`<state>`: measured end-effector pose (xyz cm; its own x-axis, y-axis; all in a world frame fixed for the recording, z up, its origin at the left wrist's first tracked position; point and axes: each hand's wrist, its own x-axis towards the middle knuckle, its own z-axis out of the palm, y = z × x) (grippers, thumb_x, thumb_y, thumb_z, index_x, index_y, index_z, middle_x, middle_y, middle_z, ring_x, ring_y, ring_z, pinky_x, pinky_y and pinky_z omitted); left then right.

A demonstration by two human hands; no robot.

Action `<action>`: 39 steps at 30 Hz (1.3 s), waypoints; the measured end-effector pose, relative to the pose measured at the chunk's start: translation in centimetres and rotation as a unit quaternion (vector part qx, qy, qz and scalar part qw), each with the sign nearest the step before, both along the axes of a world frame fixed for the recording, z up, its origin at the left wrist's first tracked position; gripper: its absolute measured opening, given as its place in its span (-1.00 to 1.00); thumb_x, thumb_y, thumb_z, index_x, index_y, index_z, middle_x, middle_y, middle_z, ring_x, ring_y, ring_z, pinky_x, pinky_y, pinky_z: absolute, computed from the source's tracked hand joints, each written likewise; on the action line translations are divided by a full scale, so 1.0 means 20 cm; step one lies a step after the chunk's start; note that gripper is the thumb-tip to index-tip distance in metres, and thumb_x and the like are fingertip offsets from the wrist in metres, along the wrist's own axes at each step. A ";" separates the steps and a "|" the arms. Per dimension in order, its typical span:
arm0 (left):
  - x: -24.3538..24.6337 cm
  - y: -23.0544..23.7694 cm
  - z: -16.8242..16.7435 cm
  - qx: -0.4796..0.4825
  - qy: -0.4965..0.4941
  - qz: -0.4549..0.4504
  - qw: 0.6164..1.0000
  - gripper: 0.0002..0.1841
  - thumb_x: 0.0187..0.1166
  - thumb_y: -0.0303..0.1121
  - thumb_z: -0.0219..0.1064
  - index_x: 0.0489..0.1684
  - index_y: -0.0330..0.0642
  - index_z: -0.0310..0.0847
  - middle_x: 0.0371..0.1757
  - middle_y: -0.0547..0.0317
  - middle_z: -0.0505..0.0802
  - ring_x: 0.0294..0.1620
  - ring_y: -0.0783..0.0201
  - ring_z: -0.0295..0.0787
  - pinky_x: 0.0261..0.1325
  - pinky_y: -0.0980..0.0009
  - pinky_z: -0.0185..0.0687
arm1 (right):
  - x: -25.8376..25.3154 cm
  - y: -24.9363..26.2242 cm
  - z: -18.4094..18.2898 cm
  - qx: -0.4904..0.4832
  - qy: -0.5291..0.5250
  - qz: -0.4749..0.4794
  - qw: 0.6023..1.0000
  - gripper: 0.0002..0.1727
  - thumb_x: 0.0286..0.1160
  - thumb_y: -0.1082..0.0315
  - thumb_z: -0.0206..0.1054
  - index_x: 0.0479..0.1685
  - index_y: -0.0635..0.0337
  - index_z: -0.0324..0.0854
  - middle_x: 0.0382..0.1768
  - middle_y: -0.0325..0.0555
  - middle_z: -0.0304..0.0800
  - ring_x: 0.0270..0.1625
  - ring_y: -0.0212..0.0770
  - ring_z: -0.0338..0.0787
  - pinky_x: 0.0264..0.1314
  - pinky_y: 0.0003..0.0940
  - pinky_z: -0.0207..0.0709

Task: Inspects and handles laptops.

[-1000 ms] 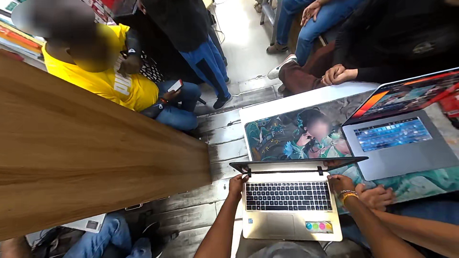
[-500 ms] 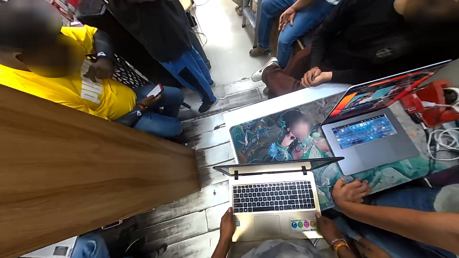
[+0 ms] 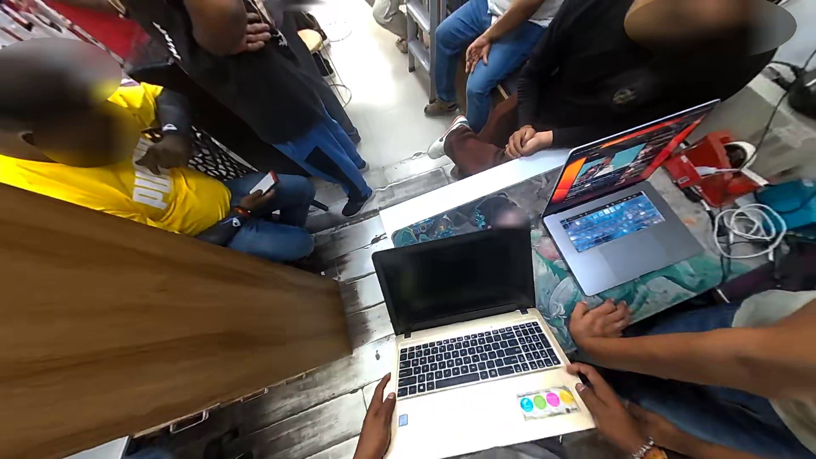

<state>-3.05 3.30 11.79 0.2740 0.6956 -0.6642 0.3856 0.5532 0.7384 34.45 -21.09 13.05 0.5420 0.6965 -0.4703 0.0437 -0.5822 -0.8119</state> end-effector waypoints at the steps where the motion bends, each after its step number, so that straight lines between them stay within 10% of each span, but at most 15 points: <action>1: -0.01 0.00 0.03 -0.010 -0.010 -0.003 1.000 -0.42 0.78 -0.41 -0.13 0.84 -0.18 0.02 0.69 -0.19 0.44 0.41 0.15 0.68 0.38 0.22 0.65 | 0.00 -0.01 0.03 0.008 -0.003 -0.001 1.000 -0.63 0.55 0.45 -0.01 0.19 0.32 0.61 0.19 0.00 0.72 0.22 -0.28 0.71 0.30 -0.31 0.59; 6: -0.06 0.04 0.17 -0.063 -0.065 -0.023 0.996 -0.59 0.73 -0.43 -0.15 0.35 -0.27 0.56 0.14 0.02 0.85 -0.03 0.23 0.85 0.01 0.24 0.80 | 0.02 0.02 0.24 0.080 0.097 -0.090 0.988 -0.56 0.65 0.30 -0.19 0.05 0.28 0.63 -0.22 -0.12 0.87 -0.51 -0.27 0.80 -0.55 -0.34 0.72; 11: 0.00 0.14 0.31 -0.136 -0.040 0.011 0.990 -0.52 0.86 -0.19 -0.23 0.31 -0.27 0.58 -0.32 -0.13 0.90 -0.57 0.17 0.82 -0.58 0.36 0.71 | 0.08 0.08 0.25 0.173 0.103 -0.048 0.978 -0.36 0.81 -0.02 -0.32 0.22 0.26 0.58 -0.36 -0.15 0.90 -0.45 -0.21 0.88 -0.39 -0.30 0.81; 18: -0.03 0.00 0.37 0.045 -0.023 0.043 0.998 -0.19 0.85 0.04 -0.61 0.12 -0.25 0.68 -0.71 0.31 0.66 -0.83 0.49 0.39 -0.76 0.56 0.33 | 0.14 0.06 0.23 0.235 -0.230 0.002 0.944 -0.59 0.51 -0.14 0.36 -0.16 -0.01 0.89 -0.26 -0.36 0.78 -0.27 -0.52 0.67 -0.21 -0.54 0.62; 21: -0.02 -0.10 0.47 0.369 0.109 -0.020 0.923 -0.39 0.86 -0.07 -0.19 -0.13 -0.29 0.81 -0.35 0.29 0.84 -0.37 0.59 0.64 -0.20 0.58 0.56 | 0.14 0.07 0.27 0.252 -0.319 0.079 0.910 -0.64 0.52 -0.17 0.36 -0.22 -0.13 0.87 -0.06 -0.31 0.77 0.13 -0.38 0.70 0.25 -0.35 0.61; 25: 0.16 -0.17 0.55 0.611 0.169 -0.164 0.756 -0.51 0.55 0.27 0.27 -0.14 0.09 0.90 0.10 -0.14 0.82 0.31 -0.15 0.67 0.42 -0.16 0.45 | 0.06 0.14 0.27 0.274 -0.406 0.161 0.857 -0.60 0.68 -0.15 0.20 -0.12 -0.14 0.86 -0.07 -0.34 0.90 0.13 -0.32 0.80 0.34 -0.20 0.59; 29: 0.55 -0.27 0.49 0.655 0.120 -0.255 0.701 -0.66 0.63 0.14 0.27 -0.02 0.25 0.90 -0.02 0.34 0.92 0.13 0.23 0.81 0.33 0.04 0.57 | 0.02 0.20 0.31 0.234 -0.467 0.161 0.838 -0.57 0.69 -0.15 0.16 -0.12 -0.14 0.87 -0.08 -0.34 0.91 0.14 -0.26 0.82 0.43 0.00 0.51; 39: 0.88 -0.36 0.47 0.643 0.072 -0.266 0.715 -0.67 0.68 -0.07 0.19 -0.31 0.11 0.89 -0.40 0.37 0.81 -0.16 0.32 0.76 0.18 0.20 0.56 | -0.11 0.29 0.34 0.207 -0.481 0.176 0.834 -0.53 0.72 -0.11 0.06 -0.26 -0.16 0.87 -0.28 -0.37 0.89 -0.15 -0.28 0.80 0.21 -0.03 0.48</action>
